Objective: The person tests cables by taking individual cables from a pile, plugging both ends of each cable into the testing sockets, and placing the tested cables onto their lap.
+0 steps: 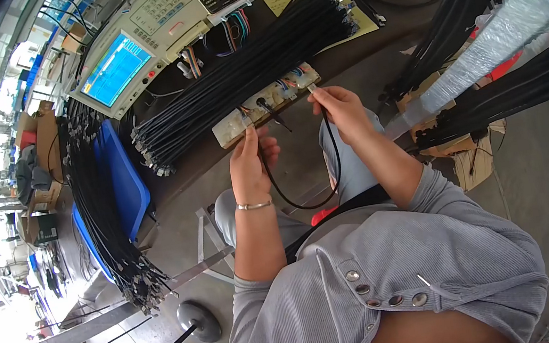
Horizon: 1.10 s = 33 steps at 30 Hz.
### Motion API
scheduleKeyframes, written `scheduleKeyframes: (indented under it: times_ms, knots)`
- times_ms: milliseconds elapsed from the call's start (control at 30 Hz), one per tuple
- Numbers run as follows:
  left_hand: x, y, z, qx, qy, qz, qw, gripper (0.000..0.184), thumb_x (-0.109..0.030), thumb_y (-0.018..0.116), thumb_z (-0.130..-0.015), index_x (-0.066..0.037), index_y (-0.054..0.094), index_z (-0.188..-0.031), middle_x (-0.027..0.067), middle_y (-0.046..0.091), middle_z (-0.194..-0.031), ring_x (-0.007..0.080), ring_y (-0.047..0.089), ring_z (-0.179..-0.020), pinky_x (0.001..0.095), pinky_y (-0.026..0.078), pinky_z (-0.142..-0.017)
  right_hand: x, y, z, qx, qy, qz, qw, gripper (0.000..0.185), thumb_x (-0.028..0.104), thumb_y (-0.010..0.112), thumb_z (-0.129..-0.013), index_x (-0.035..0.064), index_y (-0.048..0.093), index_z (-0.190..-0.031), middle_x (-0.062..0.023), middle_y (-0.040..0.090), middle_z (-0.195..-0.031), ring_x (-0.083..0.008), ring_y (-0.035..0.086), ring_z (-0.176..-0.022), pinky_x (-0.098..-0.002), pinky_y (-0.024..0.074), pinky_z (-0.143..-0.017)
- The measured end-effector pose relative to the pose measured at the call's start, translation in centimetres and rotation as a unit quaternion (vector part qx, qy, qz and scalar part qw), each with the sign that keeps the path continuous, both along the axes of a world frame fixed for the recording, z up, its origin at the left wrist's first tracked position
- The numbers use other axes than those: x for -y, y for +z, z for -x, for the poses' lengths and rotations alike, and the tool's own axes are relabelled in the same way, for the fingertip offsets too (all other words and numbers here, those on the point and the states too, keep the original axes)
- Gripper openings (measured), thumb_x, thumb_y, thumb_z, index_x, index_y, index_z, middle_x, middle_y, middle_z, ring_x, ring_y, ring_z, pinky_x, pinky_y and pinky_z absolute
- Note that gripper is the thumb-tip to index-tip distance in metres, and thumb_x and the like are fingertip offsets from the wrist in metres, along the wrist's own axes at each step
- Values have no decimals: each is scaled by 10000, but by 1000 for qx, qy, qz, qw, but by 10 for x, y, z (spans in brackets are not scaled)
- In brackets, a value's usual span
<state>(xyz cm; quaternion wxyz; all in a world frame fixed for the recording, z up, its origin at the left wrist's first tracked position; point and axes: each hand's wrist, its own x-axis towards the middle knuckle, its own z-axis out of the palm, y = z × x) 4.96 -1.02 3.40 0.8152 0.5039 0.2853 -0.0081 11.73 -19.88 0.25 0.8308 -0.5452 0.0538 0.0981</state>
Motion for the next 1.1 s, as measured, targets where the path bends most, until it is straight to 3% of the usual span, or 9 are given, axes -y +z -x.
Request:
scheduleKeyframes:
  times_ms: [133,400,500,567,667,1100]
  knots:
    - [-4,-8,20,21,-13,5,1000,375,-364,476,-935,-14,611,-960,66,629,-731,146,582,-612,244,434,-550,-6,-2,2,31,12,21,999,216,227,588,-885,20,641,-859,5,569,-655,-2,350,-473,-160,237,-434]
    - [-11,-11,45,37,1,8,999,392,-350,462,-944,17,598,-963,94,629,-747,171,593,-642,261,454,-591,-8,4,-7,1,-34,24,999,218,222,609,-870,7,640,-852,-19,594,-661,-14,369,-473,-169,254,-435]
    - [-13,-16,43,46,-20,1,999,385,-347,468,-941,17,592,-964,104,632,-767,184,602,-673,283,472,-618,0,10,-10,-27,14,38,999,261,262,608,-867,5,642,-834,-46,619,-657,-51,411,-521,-199,305,-483]
    - [-12,-15,41,57,-38,-1,998,378,-347,476,-937,13,588,-965,109,633,-776,193,607,-693,302,485,-639,5,16,-10,-29,77,97,992,347,353,535,-909,24,640,-879,-52,630,-703,-35,364,-472,-179,251,-436]
    - [-10,-11,39,47,-22,-4,999,394,-344,459,-946,26,592,-972,111,637,-797,179,605,-683,269,468,-615,13,8,-4,-32,95,83,991,430,430,457,-931,44,642,-897,-51,642,-729,-34,351,-485,-184,256,-446]
    - [-17,-29,22,45,-22,-73,996,381,-325,456,-950,34,574,-999,135,647,-876,207,633,-781,297,502,-684,12,-1,-9,-2,113,48,992,427,431,430,-943,68,652,-899,-15,638,-730,-30,361,-519,-178,263,-472]
